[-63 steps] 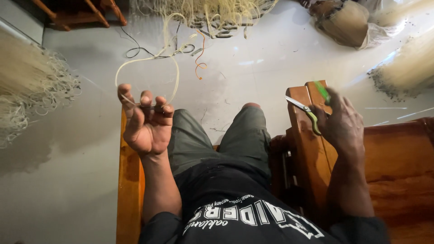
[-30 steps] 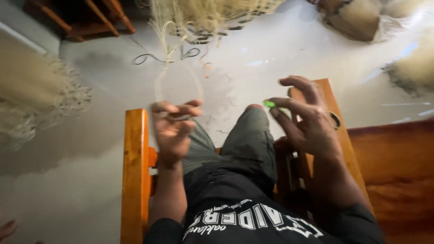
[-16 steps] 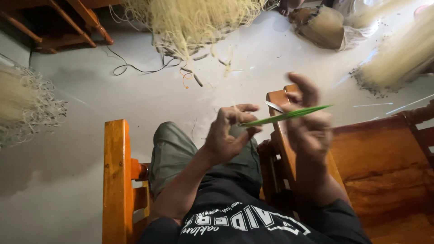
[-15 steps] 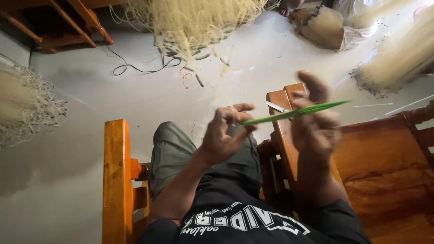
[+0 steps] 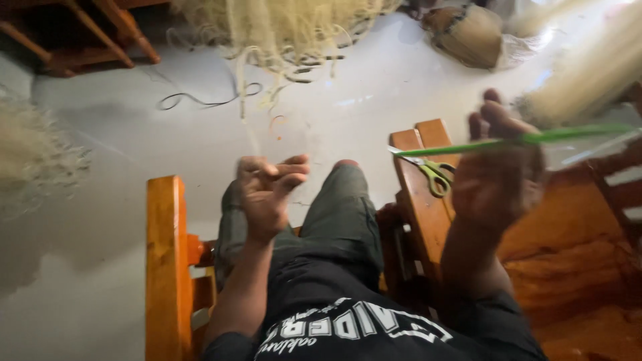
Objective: Repairing a fishing net using a plastic shuttle and scissors
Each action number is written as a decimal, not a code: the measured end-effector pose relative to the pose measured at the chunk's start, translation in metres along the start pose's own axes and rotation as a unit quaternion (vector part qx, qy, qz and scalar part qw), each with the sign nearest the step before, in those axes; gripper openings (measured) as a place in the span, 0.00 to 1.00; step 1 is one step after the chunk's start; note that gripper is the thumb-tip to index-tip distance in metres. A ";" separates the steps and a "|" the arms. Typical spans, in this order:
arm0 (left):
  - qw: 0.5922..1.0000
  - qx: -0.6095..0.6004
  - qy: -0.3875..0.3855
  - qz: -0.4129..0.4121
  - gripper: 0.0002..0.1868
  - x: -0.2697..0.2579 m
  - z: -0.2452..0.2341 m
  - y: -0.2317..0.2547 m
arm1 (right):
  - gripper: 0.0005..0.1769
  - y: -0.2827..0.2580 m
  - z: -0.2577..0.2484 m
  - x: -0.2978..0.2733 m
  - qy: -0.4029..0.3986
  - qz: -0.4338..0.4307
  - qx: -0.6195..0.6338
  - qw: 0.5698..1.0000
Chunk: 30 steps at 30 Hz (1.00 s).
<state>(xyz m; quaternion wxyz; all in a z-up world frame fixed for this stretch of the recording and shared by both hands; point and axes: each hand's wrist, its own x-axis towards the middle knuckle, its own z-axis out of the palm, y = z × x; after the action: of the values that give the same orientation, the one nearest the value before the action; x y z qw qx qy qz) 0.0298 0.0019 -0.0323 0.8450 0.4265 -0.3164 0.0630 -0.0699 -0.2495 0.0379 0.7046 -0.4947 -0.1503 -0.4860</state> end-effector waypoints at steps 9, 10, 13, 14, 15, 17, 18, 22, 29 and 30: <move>0.992 0.111 -0.058 -0.010 0.24 0.016 0.021 -0.003 | 0.16 0.019 0.018 -0.005 0.011 0.102 0.080 0.992; 0.994 0.084 -0.070 -0.026 0.24 0.018 0.027 -0.010 | 0.16 0.019 0.020 -0.007 0.002 0.114 0.081 0.990; 0.993 0.051 -0.100 -0.040 0.25 0.021 0.047 -0.029 | 0.17 0.023 0.023 -0.014 -0.011 0.143 0.086 0.986; 0.991 0.044 -0.120 -0.035 0.27 0.022 0.054 -0.036 | 0.18 0.025 0.024 -0.016 -0.014 0.155 0.089 0.984; 0.991 0.043 -0.119 -0.036 0.27 0.021 0.059 -0.042 | 0.18 0.024 0.031 -0.018 -0.015 0.156 0.089 0.984; 0.992 0.012 -0.125 -0.024 0.29 0.021 0.070 -0.053 | 0.18 0.023 0.043 -0.021 -0.007 0.169 0.130 0.977; 0.992 0.012 -0.124 -0.024 0.29 0.020 0.076 -0.050 | 0.18 0.020 0.045 -0.021 -0.007 0.169 0.129 0.977; 0.996 0.001 -0.080 0.029 0.31 0.018 0.089 -0.056 | 0.15 0.015 0.045 -0.025 -0.053 0.198 0.147 0.968; 0.997 -0.008 -0.058 0.042 0.28 0.022 0.100 -0.049 | 0.15 0.030 0.039 -0.032 -0.061 0.201 0.150 0.966; 0.997 -0.008 -0.058 0.042 0.28 0.022 0.103 -0.049 | 0.15 0.027 0.044 -0.030 -0.061 0.201 0.150 0.966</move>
<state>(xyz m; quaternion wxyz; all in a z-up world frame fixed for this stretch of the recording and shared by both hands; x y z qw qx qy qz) 0.0163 -0.1103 -0.0078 0.8251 0.4091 -0.3832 0.0711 -0.0505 -0.1952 0.0225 0.8434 -0.4325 -0.1613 -0.2749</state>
